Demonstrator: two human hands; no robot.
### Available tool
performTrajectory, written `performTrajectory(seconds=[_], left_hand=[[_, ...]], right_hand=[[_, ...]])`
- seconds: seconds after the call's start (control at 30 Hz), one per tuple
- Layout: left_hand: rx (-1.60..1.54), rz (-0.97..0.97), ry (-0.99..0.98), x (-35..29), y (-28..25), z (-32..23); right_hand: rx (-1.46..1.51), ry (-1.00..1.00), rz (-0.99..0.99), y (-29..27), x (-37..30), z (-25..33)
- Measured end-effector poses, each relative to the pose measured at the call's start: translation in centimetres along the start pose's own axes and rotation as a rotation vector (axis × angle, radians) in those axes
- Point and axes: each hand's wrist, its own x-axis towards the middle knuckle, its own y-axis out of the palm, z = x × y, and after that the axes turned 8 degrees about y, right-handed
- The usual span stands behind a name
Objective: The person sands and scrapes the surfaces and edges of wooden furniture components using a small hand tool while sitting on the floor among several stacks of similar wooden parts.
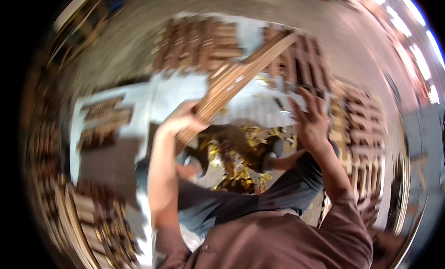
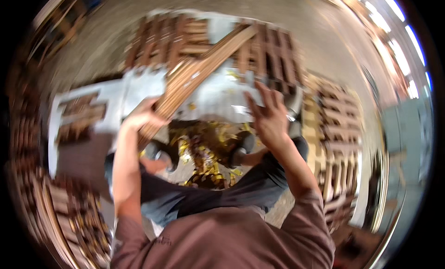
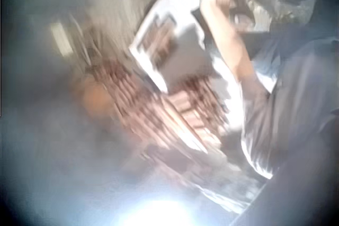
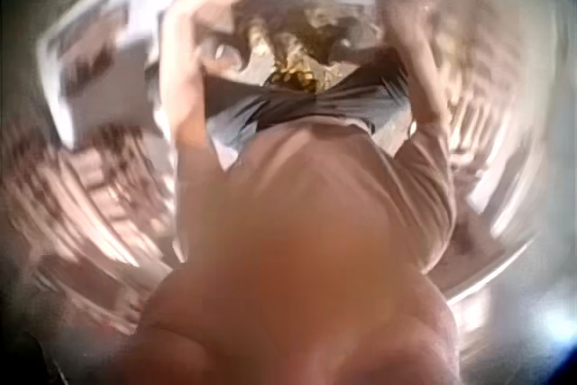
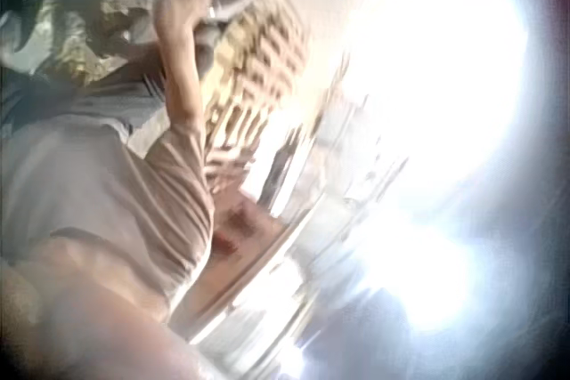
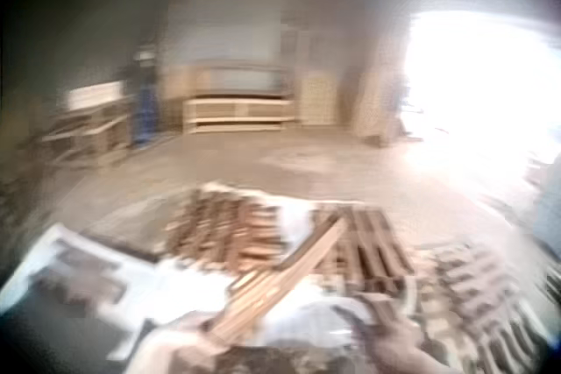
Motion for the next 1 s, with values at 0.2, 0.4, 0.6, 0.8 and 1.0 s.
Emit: performTrajectory(seconds=[0.2,0.4,0.6,0.8,1.0], left_hand=[[0.114,0.302,-0.091,-1.0,-1.2,3.0],[0.207,0.410,-0.334,-0.2,2.2,0.0],[0.266,0.478,-0.151,0.0,2.3,1.1],[0.278,-0.062,0.337,0.7,2.5,1.0],[0.160,-0.502,0.409,1.5,-0.2,2.1]], right_hand=[[-0.166,-0.325,0.078,3.0,0.4,-0.4],[0.018,-0.398,0.118,2.5,-3.6,-1.1],[0.010,-0.435,0.141,0.1,-4.5,-1.2],[0.013,-0.318,0.159,0.2,-5.5,-3.6],[0.147,0.281,0.436,3.3,-7.0,-5.1]])
